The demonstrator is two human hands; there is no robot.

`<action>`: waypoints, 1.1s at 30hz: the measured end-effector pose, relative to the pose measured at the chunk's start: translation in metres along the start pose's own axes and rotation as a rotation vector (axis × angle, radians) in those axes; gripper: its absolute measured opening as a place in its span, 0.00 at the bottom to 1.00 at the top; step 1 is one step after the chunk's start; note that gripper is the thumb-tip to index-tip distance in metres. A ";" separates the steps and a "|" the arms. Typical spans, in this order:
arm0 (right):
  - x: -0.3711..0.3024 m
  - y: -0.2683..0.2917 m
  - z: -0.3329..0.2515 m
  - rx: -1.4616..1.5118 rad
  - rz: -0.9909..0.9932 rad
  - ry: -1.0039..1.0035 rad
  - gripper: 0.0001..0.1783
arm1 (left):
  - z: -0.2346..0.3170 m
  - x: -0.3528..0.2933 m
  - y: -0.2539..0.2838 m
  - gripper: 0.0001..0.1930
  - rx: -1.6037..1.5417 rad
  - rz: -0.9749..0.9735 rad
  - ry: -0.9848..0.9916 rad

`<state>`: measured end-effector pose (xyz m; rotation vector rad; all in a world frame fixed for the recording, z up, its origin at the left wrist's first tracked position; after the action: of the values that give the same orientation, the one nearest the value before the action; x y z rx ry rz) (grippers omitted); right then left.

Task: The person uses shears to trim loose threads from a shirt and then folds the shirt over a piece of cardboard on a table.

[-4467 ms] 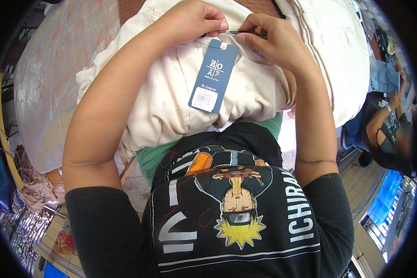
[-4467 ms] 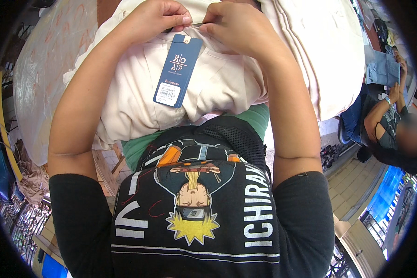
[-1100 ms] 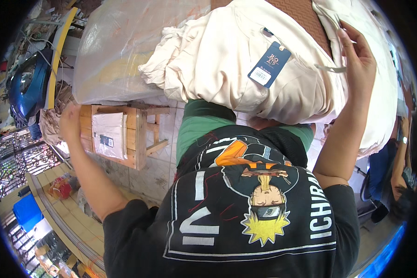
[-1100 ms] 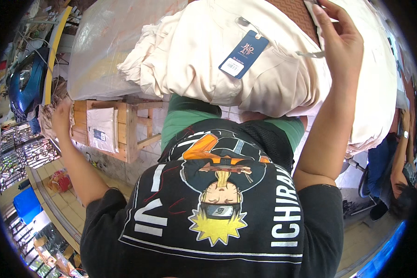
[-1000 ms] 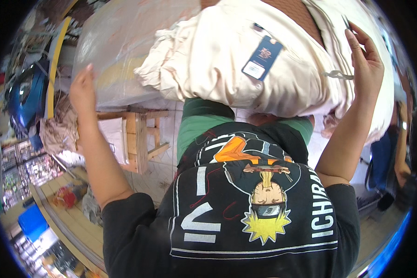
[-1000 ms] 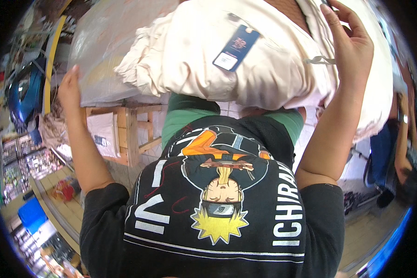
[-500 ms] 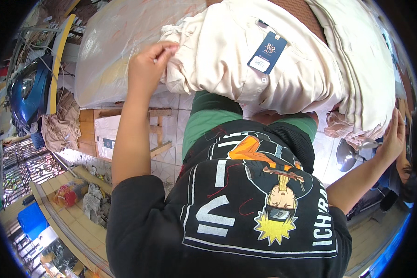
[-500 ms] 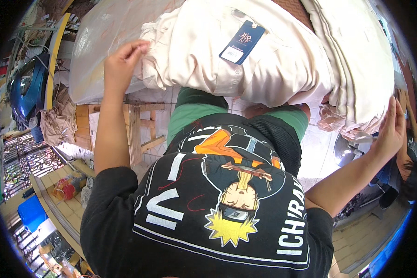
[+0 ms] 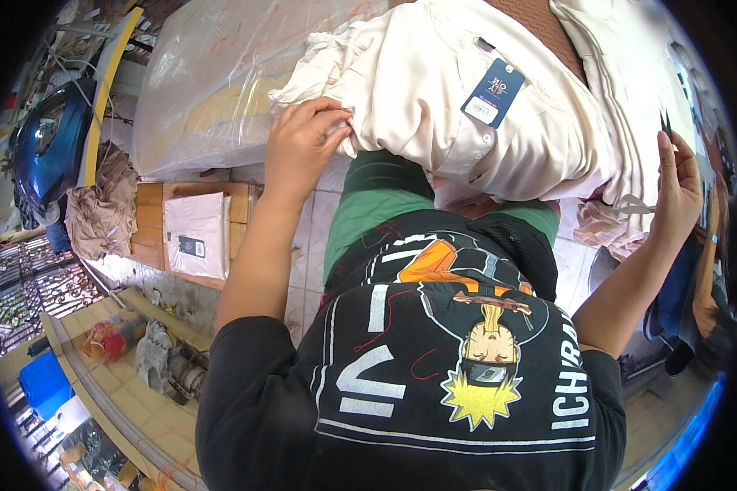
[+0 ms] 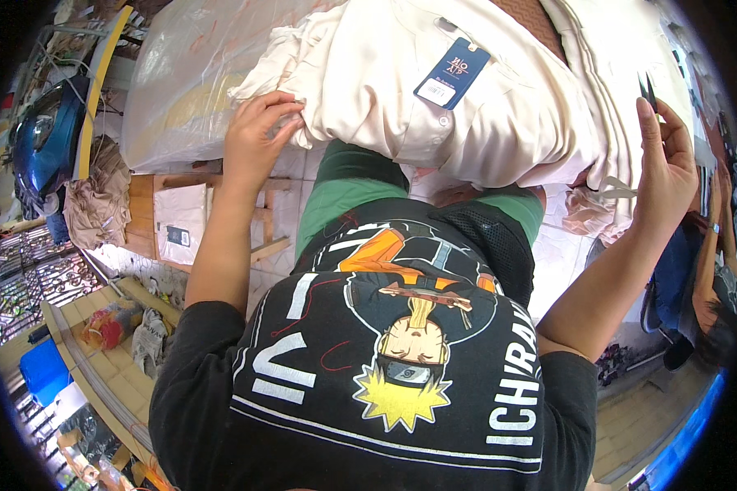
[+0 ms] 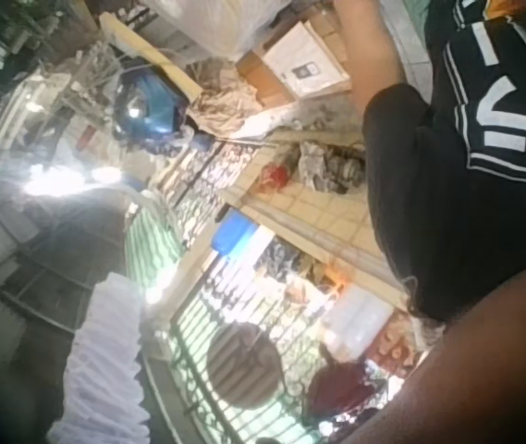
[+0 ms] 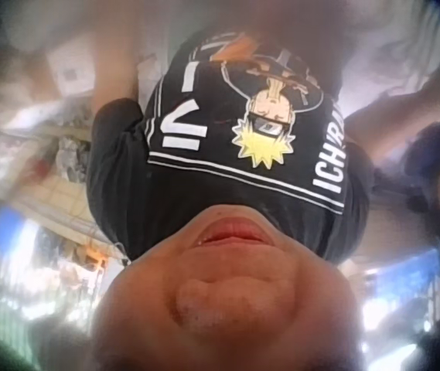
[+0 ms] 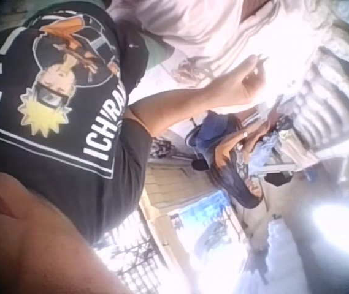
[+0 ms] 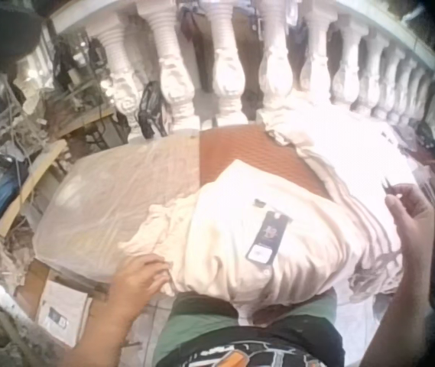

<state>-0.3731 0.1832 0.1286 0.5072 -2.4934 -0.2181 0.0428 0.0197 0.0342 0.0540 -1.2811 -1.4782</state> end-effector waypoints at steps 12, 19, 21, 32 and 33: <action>0.038 0.111 -0.009 -0.083 0.294 0.118 0.13 | -0.004 0.031 0.035 0.10 -0.438 -0.062 0.245; 0.091 0.199 0.091 -0.150 0.444 -0.128 0.09 | 0.049 0.055 -0.056 0.10 -0.337 -0.081 0.043; 0.132 0.221 0.128 -0.487 0.470 -0.042 0.10 | 0.056 0.051 -0.080 0.08 -0.212 -0.086 -0.046; 0.236 0.236 0.413 0.656 0.914 -0.610 0.12 | 0.053 0.040 -0.094 0.07 -0.014 -0.052 -0.061; 0.235 0.220 0.437 0.659 0.785 -0.728 0.09 | 0.051 0.044 -0.095 0.07 0.006 -0.044 -0.048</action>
<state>-0.8695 0.3087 -0.0517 -0.4338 -3.2169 0.8936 -0.0704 0.0013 0.0130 0.0507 -1.3302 -1.5212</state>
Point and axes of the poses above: each hand's wrist, its own x-axis towards the middle knuckle, its own y-axis out of the back of the hand, z = x × y, the point moved 7 cm from there along x, towards the middle knuckle, and after that the axes turned 11 degrees about z, right-handed, at the moved point
